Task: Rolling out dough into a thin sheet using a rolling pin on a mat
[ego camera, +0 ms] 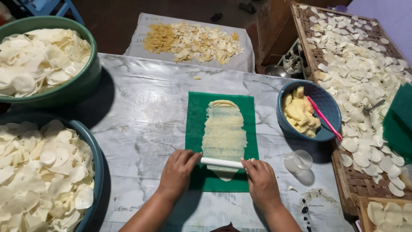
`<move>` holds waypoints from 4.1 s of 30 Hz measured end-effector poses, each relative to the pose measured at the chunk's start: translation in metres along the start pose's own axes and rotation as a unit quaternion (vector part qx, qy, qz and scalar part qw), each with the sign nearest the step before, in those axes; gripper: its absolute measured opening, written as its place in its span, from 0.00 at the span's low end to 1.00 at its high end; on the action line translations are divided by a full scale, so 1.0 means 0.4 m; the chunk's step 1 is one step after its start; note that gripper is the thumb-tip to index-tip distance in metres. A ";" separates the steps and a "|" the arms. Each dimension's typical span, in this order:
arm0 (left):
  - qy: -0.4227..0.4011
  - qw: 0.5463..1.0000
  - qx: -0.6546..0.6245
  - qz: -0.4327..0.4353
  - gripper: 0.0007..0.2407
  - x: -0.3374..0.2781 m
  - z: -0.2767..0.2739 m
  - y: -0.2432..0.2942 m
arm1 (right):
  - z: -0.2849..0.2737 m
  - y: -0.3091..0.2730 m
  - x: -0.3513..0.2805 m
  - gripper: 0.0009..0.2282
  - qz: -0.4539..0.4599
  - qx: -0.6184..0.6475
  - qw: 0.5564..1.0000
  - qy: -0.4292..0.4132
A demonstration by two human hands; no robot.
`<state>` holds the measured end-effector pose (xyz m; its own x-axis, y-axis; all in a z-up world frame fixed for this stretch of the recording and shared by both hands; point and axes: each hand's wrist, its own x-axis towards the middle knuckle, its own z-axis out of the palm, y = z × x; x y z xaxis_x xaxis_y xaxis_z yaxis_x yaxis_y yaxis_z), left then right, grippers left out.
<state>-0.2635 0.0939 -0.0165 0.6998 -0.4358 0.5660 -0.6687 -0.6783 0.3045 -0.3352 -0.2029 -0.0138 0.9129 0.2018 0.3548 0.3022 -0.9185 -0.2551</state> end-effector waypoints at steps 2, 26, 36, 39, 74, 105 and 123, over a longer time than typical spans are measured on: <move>0.002 0.999 0.034 -0.011 0.18 0.021 0.066 -0.044 | 0.028 0.019 0.059 0.25 0.031 -0.038 0.999 -0.007; -0.261 0.918 0.053 -0.295 0.32 0.442 0.217 -0.197 | 0.180 0.176 0.566 0.33 0.223 -0.110 0.956 -0.157; -0.117 0.964 0.169 -0.170 0.29 0.205 0.178 -0.097 | 0.140 0.076 0.297 0.29 0.102 -0.131 0.986 -0.009; -0.129 0.965 0.139 -0.183 0.28 0.125 0.193 -0.059 | 0.140 0.025 0.217 0.29 0.130 -0.065 0.981 -0.132; -0.247 0.930 0.062 -0.264 0.28 0.482 0.275 -0.231 | 0.240 0.216 0.579 0.25 0.065 -0.087 0.994 -0.008; -0.119 0.988 0.024 -0.100 0.19 0.363 0.215 -0.215 | 0.214 0.258 0.499 0.20 -0.009 -0.073 0.997 0.008; -0.208 0.955 0.062 -0.204 0.25 0.432 0.279 -0.220 | 0.216 0.218 0.519 0.33 0.122 -0.107 0.981 -0.109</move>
<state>-0.0556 0.0124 -0.0309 0.9521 -0.3001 0.0590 -0.3025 -0.8953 0.3270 -0.0956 -0.2119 -0.0403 0.9949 0.0143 0.1001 0.0249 -0.9941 -0.1058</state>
